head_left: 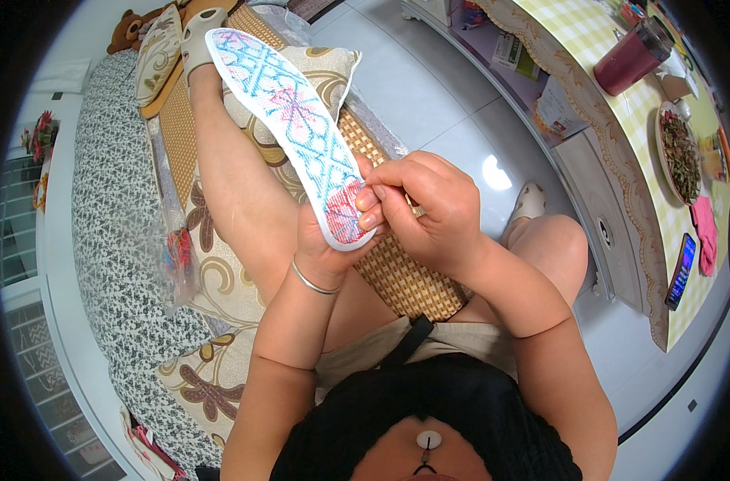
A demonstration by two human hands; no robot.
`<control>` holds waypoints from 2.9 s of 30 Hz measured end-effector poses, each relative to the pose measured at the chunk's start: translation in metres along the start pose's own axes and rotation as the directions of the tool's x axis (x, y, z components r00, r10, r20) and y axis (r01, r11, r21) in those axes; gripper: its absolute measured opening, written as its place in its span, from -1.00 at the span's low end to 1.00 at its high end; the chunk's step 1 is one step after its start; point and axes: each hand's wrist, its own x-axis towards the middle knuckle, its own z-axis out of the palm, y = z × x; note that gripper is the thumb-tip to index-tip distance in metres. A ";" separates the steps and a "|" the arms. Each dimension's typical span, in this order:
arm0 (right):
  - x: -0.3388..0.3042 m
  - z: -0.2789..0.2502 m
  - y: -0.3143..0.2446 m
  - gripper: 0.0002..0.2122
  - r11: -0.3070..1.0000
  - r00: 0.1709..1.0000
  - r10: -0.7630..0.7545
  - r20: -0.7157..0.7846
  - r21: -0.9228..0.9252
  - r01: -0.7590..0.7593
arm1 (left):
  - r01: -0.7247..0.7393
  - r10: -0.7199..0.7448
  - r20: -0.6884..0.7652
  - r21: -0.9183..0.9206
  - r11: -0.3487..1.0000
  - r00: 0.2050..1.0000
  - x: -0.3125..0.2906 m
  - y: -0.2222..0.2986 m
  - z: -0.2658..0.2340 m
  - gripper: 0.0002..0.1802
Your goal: The person is sewing a colorful pattern onto a shoe insole by hand using a needle.
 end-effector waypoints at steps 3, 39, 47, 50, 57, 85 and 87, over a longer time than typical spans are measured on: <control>0.001 -0.001 -0.001 -0.88 1.000 1.000 0.000 0.000 -0.016 0.000 | 0.000 0.000 -0.003 -0.009 1.000 1.000 0.000 -0.001 0.000 -0.69; 0.008 -0.002 0.031 -0.87 0.947 0.962 0.274 -0.006 0.176 -0.269 | -0.153 0.482 -0.190 0.797 0.584 0.855 -0.009 0.007 0.005 -0.82; 0.008 0.004 0.021 -0.82 0.950 0.979 -0.199 0.054 -0.236 0.206 | -0.149 0.490 -0.128 0.861 0.486 0.862 -0.005 -0.002 0.006 -0.81; 0.007 0.005 0.023 -0.81 0.932 0.972 -0.222 0.082 -0.275 0.236 | -0.158 0.505 -0.128 0.860 0.485 0.854 -0.004 -0.003 0.007 -0.83; 0.004 -0.003 -0.009 -0.89 0.879 0.973 0.220 0.070 0.419 -0.228 | -0.120 0.505 -0.152 0.876 0.467 0.850 -0.001 -0.002 -0.001 -0.84; 0.005 -0.005 0.010 -0.91 0.960 0.990 0.015 0.137 -0.280 0.025 | -0.151 0.567 -0.131 0.893 0.423 0.813 -0.006 0.002 0.007 -0.86; 0.005 -0.006 0.009 -0.91 0.955 0.989 0.022 0.144 -0.295 0.022 | -0.157 0.568 -0.131 0.889 0.430 0.812 -0.006 0.001 0.007 -0.86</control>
